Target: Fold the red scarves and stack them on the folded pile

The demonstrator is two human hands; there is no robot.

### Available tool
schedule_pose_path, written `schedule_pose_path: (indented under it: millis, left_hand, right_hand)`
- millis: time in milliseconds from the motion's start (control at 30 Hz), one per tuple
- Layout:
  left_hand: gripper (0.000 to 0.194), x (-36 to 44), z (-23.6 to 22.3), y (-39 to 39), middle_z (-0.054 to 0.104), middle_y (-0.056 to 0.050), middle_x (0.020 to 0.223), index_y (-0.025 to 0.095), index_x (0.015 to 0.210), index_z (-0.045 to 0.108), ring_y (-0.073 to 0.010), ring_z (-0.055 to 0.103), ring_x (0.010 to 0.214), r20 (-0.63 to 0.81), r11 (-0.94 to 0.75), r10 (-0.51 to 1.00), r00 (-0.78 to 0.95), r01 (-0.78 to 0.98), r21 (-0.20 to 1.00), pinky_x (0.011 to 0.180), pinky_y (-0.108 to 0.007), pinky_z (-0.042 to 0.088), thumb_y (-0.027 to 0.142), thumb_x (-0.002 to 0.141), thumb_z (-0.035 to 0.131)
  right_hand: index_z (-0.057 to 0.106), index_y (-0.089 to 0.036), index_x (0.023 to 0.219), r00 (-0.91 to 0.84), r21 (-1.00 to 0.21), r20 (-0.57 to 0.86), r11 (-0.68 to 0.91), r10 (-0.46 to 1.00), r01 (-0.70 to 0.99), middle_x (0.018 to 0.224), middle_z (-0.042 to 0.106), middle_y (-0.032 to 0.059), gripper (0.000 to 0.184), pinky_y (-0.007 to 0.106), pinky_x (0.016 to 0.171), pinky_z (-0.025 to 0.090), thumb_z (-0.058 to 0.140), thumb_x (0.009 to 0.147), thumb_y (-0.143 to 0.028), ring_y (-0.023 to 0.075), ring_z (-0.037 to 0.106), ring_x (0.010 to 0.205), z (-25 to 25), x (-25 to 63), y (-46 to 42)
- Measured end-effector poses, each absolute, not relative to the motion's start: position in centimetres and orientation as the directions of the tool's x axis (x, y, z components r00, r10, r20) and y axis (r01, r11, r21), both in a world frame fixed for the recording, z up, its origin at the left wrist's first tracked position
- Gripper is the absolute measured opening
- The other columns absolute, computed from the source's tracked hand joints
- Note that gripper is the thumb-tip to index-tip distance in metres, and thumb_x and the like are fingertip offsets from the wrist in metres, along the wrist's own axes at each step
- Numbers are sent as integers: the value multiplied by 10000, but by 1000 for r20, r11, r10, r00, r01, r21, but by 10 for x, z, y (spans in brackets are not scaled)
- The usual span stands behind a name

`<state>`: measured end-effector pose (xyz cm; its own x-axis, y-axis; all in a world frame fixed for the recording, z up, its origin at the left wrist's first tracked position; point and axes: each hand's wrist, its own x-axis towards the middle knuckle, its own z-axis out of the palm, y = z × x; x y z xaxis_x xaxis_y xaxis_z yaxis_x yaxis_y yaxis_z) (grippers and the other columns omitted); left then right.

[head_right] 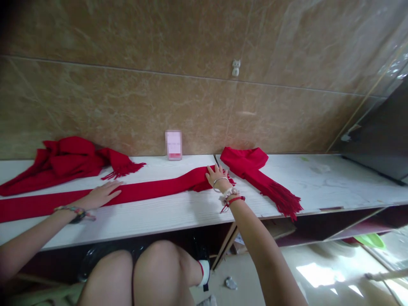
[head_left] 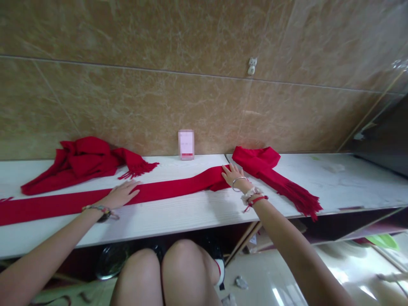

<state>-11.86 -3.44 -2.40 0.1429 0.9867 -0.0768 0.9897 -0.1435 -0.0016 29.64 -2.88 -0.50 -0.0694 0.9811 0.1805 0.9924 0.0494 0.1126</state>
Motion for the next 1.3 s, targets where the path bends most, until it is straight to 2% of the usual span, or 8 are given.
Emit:
schedule_pose_path:
  millis: [67,167,367,533,667,967,1133,1300]
  left_hand:
    - [573,-107,-17,-28,404,-127,1352,87,1247,454,-237,330,1260,-51,-277,959,280,959,64,1035,-366,248,392,780,320]
    - [575,-84,-7,-17,427,-109,1339,121,1227,473,-228,351,1244,-42,-409,908,417,903,131,1034,-343,246,431,763,336]
    - [440,-47,2,4,552,-102,1174,162,1102,547,-222,481,1077,-101,-499,843,529,838,222,933,-294,330,365,717,482]
    - [314,-50,2,23,606,-15,772,167,875,596,-169,538,718,-221,-430,846,486,866,255,644,-230,393,379,645,580]
    - [256,-55,3,36,530,22,570,168,610,557,-136,473,571,-320,-403,814,484,868,290,532,-222,335,421,643,560]
    - [301,-48,-3,46,615,-5,764,168,721,592,-153,510,739,-301,-391,793,530,821,416,662,-216,367,453,653,523]
    - [299,-42,-7,52,581,27,647,172,645,583,-137,486,666,-307,-382,768,561,788,484,612,-211,355,465,650,524]
    - [312,-39,-5,53,591,25,678,172,668,587,-140,485,702,-282,-334,780,559,752,568,650,-214,361,479,618,570]
  right_hand:
    - [355,-177,1330,-78,85,206,61,975,994,1424,274,141,460,554,994,216,325,891,-312,313,212,1302,9,281,-33]
    - [402,-130,1295,-331,92,223,318,917,943,1410,299,157,456,490,1035,194,394,865,-281,281,219,1305,23,243,-42]
    - [543,-98,1096,-717,99,89,710,691,697,1132,579,135,298,330,900,419,480,829,-212,203,514,1070,12,156,-62]
    - [576,-101,1031,-740,168,-67,739,669,653,968,648,113,251,317,711,497,392,862,-125,213,600,908,3,125,-61]
    - [561,-112,1062,-770,197,-47,762,636,617,948,650,106,284,303,673,494,331,895,-118,203,600,901,-1,117,-54]
    - [591,-135,976,-813,229,141,780,565,582,879,625,98,232,293,644,444,374,896,-137,186,562,858,-18,116,-45]
    - [616,-123,872,-803,266,271,761,530,592,837,607,102,249,297,640,402,368,882,-100,184,533,817,-22,121,-47]
    - [618,-126,831,-793,264,259,749,551,607,788,603,89,267,282,574,377,359,872,-78,174,532,737,-23,122,-52]
